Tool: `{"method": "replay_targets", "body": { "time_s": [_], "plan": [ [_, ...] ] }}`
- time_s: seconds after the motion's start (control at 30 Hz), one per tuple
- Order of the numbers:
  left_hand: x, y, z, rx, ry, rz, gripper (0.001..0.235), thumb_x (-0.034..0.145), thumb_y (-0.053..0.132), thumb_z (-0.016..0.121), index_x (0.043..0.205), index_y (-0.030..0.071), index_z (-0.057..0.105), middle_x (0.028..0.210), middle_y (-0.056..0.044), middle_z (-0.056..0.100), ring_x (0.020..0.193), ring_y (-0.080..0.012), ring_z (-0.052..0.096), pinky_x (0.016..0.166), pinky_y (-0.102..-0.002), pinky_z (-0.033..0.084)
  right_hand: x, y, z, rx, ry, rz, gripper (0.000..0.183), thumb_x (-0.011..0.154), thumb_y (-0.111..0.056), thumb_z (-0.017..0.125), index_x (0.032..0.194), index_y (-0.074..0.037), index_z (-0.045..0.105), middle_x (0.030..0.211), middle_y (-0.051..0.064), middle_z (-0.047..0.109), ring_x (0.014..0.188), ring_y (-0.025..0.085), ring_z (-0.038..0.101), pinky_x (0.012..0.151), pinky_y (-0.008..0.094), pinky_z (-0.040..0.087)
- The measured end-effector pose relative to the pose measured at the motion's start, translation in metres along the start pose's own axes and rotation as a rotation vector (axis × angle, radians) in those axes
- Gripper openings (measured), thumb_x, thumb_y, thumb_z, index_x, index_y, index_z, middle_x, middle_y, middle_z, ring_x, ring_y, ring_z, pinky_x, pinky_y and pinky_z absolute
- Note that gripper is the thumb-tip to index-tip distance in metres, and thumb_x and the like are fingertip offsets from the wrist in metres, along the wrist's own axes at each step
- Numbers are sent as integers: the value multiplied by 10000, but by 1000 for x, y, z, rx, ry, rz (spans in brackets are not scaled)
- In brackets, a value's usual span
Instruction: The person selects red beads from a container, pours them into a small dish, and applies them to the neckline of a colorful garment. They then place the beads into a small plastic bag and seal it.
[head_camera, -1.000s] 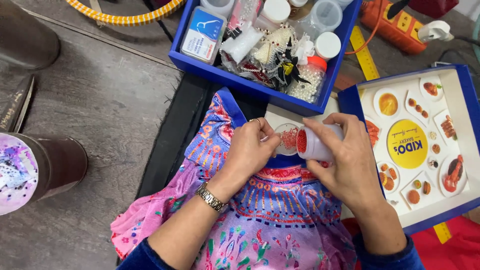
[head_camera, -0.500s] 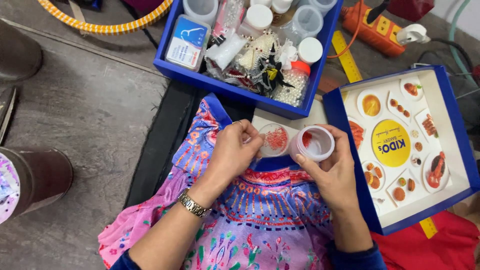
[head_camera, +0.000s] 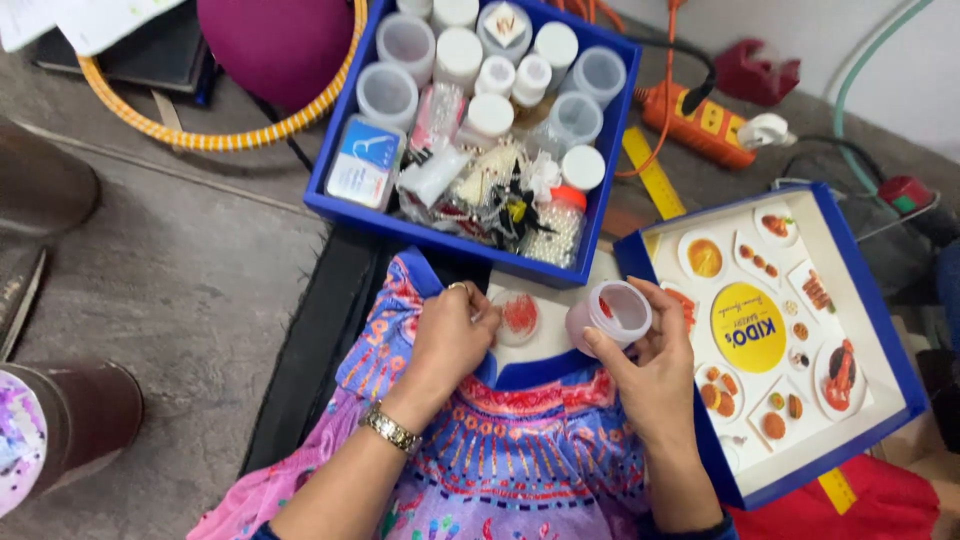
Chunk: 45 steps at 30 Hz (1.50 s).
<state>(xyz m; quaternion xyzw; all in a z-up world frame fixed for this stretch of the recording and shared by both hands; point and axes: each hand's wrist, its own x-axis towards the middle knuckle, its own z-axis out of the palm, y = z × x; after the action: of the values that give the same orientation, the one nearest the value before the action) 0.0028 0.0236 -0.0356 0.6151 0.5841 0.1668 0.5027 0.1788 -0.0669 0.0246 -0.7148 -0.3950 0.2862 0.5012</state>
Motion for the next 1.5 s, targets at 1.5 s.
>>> {"method": "replay_targets", "body": {
  "time_s": [1.5],
  "plan": [
    [1,16,-14,-164,-119,-176,109,793,114,646,845,147,556,572,-37,692,513,-116,693,530,-279,526,203,-62,95,-511,-174,-424,578,649,-314,826,1123,-111,565,1132,79,636,1048,241,601,850,367,441]
  ]
}}
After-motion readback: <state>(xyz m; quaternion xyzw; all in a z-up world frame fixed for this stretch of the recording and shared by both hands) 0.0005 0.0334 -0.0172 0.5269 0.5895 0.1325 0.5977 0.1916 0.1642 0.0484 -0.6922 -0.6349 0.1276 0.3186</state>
